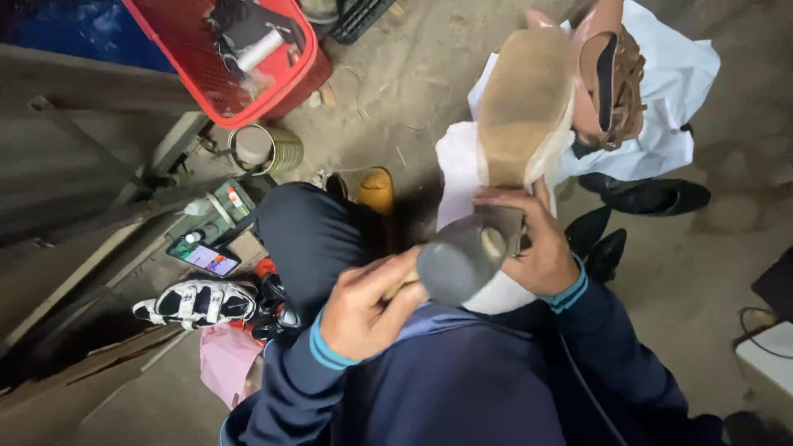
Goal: A person is repairing a shoe by tapping the sole with a tool and then brushing the shoe surface.
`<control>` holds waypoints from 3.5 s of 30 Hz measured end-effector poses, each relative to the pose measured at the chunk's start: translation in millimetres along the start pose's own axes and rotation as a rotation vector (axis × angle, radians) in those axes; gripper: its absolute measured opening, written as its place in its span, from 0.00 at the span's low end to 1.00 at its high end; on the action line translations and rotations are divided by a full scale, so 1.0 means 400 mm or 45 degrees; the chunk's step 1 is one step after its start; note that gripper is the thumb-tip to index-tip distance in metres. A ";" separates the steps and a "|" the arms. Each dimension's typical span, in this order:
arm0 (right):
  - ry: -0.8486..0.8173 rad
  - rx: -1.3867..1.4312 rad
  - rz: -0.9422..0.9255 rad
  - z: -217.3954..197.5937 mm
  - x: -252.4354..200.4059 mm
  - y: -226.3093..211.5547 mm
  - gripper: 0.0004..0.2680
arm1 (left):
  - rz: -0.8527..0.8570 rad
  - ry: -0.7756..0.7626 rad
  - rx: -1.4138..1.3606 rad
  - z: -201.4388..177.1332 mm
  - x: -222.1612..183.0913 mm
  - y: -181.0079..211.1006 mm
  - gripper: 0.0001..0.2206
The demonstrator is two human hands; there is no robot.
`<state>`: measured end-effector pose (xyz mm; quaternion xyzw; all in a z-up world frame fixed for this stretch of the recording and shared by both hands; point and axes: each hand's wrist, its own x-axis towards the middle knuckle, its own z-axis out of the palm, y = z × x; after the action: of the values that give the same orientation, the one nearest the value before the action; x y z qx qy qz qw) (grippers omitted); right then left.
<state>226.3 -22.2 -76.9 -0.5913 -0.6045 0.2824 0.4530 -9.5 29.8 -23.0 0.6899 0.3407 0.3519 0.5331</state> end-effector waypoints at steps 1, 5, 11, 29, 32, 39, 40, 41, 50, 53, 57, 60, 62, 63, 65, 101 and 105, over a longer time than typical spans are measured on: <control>-0.008 0.002 0.003 -0.006 -0.007 0.003 0.16 | -0.007 0.005 -0.002 -0.010 -0.031 -0.028 0.14; -0.084 0.023 0.014 -0.019 -0.034 0.044 0.20 | -0.010 0.297 -0.025 0.040 -0.131 -0.159 0.05; -0.051 -0.095 -0.047 0.000 -0.028 0.040 0.23 | -0.093 0.147 0.089 0.001 -0.011 -0.043 0.15; 0.243 -0.319 -0.255 0.033 -0.001 0.038 0.26 | -1.469 0.311 0.781 -0.178 -0.484 -1.002 0.20; 0.246 -0.347 -0.241 0.018 -0.025 0.061 0.26 | -1.673 0.055 0.874 -0.204 -0.478 -1.047 0.24; 0.315 -0.482 -0.138 0.020 -0.035 0.029 0.26 | -1.662 0.084 0.793 -0.269 -0.404 -1.028 0.35; 0.313 -0.488 -0.138 0.021 -0.036 0.030 0.26 | -1.661 0.080 0.788 -0.271 -0.405 -1.037 0.35; 0.329 -0.491 -0.155 0.022 -0.036 0.032 0.26 | -1.717 -0.006 0.827 -0.273 -0.406 -1.048 0.38; 0.340 -0.570 -0.181 0.018 -0.033 0.027 0.26 | -1.203 -0.029 1.150 -0.092 -0.441 -1.222 0.29; 0.330 -0.588 -0.141 0.013 -0.043 0.026 0.26 | -1.329 0.212 0.896 -0.019 -0.495 -1.370 0.19; 0.306 -0.574 -0.047 0.005 -0.053 0.023 0.27 | -1.897 -0.159 0.693 -0.003 -0.508 -1.473 0.24; 0.305 -0.705 -0.079 0.001 -0.043 0.025 0.27 | -1.922 -0.245 0.721 0.003 -0.520 -1.526 0.32; 0.294 -0.708 -0.072 0.000 -0.035 0.025 0.28 | -1.957 -0.214 0.735 -0.002 -0.519 -1.529 0.28; 0.284 -0.697 -0.070 -0.001 -0.032 0.025 0.28 | -1.998 -0.170 0.757 -0.006 -0.521 -1.527 0.25; 0.285 -0.710 -0.048 0.003 -0.030 0.022 0.28 | -1.957 -0.172 0.751 -0.024 -0.465 -1.473 0.25; 0.363 -0.081 -0.437 0.088 -0.014 0.010 0.30 | -0.859 1.029 0.674 -0.330 -0.519 -0.965 0.15; 0.357 -0.157 -0.366 0.061 -0.040 0.004 0.29 | -0.663 1.159 0.657 -0.363 -0.528 -0.937 0.15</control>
<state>203.7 -32.8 -92.4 -0.5592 -0.6298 0.0922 0.5312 -278.0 -2.0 -387.8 0.4702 0.7686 0.3759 0.2166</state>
